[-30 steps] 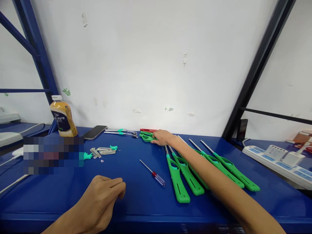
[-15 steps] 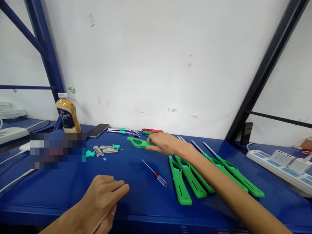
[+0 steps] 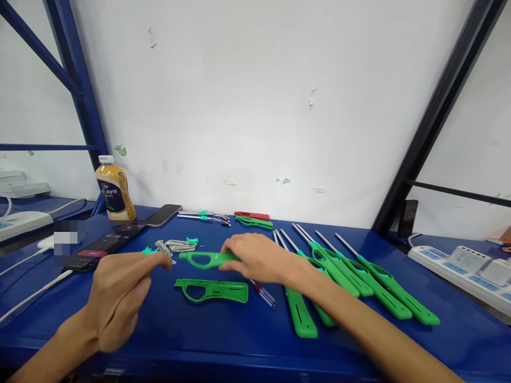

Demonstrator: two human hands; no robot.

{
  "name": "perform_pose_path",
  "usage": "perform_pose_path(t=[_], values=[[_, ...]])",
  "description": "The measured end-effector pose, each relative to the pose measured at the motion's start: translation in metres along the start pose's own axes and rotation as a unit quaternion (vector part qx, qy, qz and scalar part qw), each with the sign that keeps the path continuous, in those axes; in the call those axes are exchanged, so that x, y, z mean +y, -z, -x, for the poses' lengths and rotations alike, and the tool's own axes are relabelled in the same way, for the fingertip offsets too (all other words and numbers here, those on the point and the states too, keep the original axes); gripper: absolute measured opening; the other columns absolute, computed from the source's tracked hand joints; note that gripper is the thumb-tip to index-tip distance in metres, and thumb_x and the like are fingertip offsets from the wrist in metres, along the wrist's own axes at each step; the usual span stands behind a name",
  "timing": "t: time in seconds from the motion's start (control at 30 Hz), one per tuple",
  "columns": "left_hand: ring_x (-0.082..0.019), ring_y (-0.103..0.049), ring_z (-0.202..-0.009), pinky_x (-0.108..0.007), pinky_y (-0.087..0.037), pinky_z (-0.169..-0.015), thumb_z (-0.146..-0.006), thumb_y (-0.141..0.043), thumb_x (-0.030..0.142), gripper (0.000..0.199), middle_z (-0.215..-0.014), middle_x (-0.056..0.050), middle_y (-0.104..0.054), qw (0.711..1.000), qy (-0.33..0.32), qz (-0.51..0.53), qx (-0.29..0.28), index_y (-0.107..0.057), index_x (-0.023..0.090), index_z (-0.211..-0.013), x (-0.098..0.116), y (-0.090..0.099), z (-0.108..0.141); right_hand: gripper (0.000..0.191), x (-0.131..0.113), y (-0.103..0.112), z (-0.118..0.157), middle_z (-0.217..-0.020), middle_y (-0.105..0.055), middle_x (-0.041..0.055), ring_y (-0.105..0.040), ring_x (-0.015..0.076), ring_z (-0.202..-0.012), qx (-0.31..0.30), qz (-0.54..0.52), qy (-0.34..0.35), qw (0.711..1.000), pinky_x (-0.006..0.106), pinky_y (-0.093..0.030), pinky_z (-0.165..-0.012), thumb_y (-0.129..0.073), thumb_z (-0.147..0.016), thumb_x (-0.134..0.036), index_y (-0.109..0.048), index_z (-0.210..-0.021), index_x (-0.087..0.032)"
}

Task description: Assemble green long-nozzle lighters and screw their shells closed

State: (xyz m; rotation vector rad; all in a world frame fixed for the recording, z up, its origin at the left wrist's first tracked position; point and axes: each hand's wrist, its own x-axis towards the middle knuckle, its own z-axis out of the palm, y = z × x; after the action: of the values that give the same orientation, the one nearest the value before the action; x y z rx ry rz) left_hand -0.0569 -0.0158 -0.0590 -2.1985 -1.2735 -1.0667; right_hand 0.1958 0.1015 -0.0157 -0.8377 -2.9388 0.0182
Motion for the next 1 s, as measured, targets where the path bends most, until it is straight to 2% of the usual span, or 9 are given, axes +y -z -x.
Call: perform_pose_path(t=[0.1,0.23,0.27,0.33,0.43,0.53,0.6,0.8,1.0], values=[[-0.018,-0.056,-0.049,-0.032,-0.035,-0.053,-0.095,-0.036,0.020,0.031,-0.053,0.001,-0.058,0.993,0.079,-0.086,-0.034,-0.064,0.020,-0.082,-0.016,0.000,-0.026,0.032,0.029,0.001,-0.002,-0.122,-0.075,0.0129,-0.071,0.0275,-0.110,0.016,0.026,-0.074,0.997,0.042,-0.057,-0.094,-0.064,-0.106,-0.041,-0.070,-0.126,-0.017],[-0.021,-0.068,-0.069,-0.033,-0.050,-0.063,-0.102,-0.054,0.021,0.025,-0.074,-0.004,-0.070,0.965,0.123,-0.162,-0.163,-0.068,0.017,-0.082,-0.052,-0.026,-0.077,0.036,0.069,-0.009,-0.004,-0.134,-0.067,0.0105,-0.070,0.0260,-0.112,-0.025,0.053,-0.142,0.988,0.047,-0.061,-0.094,-0.069,-0.104,-0.037,-0.064,-0.134,-0.018],[-0.021,-0.070,-0.078,-0.035,-0.057,-0.071,-0.104,-0.061,0.028,0.018,-0.088,-0.005,-0.073,0.958,0.119,-0.169,-0.196,-0.071,0.016,-0.094,-0.063,-0.036,-0.089,0.036,0.076,-0.013,-0.004,-0.135,-0.067,0.0105,-0.070,0.0258,-0.112,-0.034,0.055,-0.151,0.986,0.047,-0.061,-0.094,-0.069,-0.104,-0.037,-0.064,-0.134,-0.019],[-0.023,-0.072,-0.100,-0.042,-0.062,-0.086,-0.104,-0.069,0.038,0.030,-0.121,-0.008,-0.071,0.945,0.106,-0.178,-0.255,-0.067,0.016,-0.124,-0.085,-0.057,-0.108,0.037,0.086,-0.018,-0.003,-0.135,-0.067,0.0106,-0.070,0.0262,-0.112,-0.046,0.057,-0.160,0.984,0.048,-0.061,-0.094,-0.069,-0.104,-0.037,-0.064,-0.135,-0.019],[-0.026,-0.070,-0.112,-0.047,-0.062,-0.094,-0.104,-0.069,0.036,0.035,-0.134,-0.011,-0.067,0.928,0.083,-0.184,-0.315,-0.064,0.018,-0.133,-0.114,-0.085,-0.124,0.037,0.088,-0.019,0.001,-0.135,-0.066,0.0107,-0.070,0.0264,-0.113,-0.030,0.057,-0.155,0.986,0.048,-0.061,-0.094,-0.069,-0.103,-0.037,-0.064,-0.135,-0.018],[-0.027,-0.070,-0.113,-0.048,-0.061,-0.094,-0.104,-0.069,0.036,0.036,-0.135,-0.011,-0.066,0.915,0.071,-0.187,-0.350,-0.064,0.018,-0.134,-0.134,-0.105,-0.127,0.035,0.075,-0.013,0.006,-0.134,-0.067,0.0105,-0.070,0.0258,-0.112,0.001,0.051,-0.121,0.991,0.048,-0.061,-0.095,-0.068,-0.104,-0.038,-0.065,-0.134,-0.019],[-0.027,-0.070,-0.112,-0.048,-0.062,-0.094,-0.103,-0.070,0.036,0.036,-0.134,-0.011,-0.067,0.910,0.066,-0.183,-0.367,-0.064,0.018,-0.134,-0.143,-0.112,-0.127,0.032,0.060,-0.008,0.010,-0.122,-0.074,0.0098,-0.071,0.0261,-0.110,0.011,0.040,-0.079,0.996,0.045,-0.058,-0.096,-0.062,-0.107,-0.042,-0.069,-0.128,-0.019],[-0.027,-0.070,-0.113,-0.048,-0.061,-0.094,-0.104,-0.069,0.036,0.036,-0.135,-0.011,-0.066,0.911,0.043,-0.176,-0.371,-0.064,0.018,-0.134,-0.151,-0.120,-0.124,0.030,-0.003,-0.005,0.030,-0.113,-0.078,0.0079,-0.071,0.0281,-0.112,0.016,0.031,0.023,0.999,0.041,-0.051,-0.098,-0.060,-0.108,-0.047,-0.074,-0.118,-0.023],[-0.027,-0.070,-0.112,-0.048,-0.062,-0.094,-0.104,-0.069,0.036,0.037,-0.134,-0.011,-0.067,0.924,0.026,-0.190,-0.332,-0.064,0.018,-0.135,-0.147,-0.104,-0.125,0.025,-0.036,-0.026,0.061,-0.108,-0.074,0.0111,-0.071,0.0318,-0.099,0.060,0.105,-0.026,0.992,0.042,-0.052,-0.085,-0.059,-0.106,-0.024,-0.066,-0.130,-0.019]])
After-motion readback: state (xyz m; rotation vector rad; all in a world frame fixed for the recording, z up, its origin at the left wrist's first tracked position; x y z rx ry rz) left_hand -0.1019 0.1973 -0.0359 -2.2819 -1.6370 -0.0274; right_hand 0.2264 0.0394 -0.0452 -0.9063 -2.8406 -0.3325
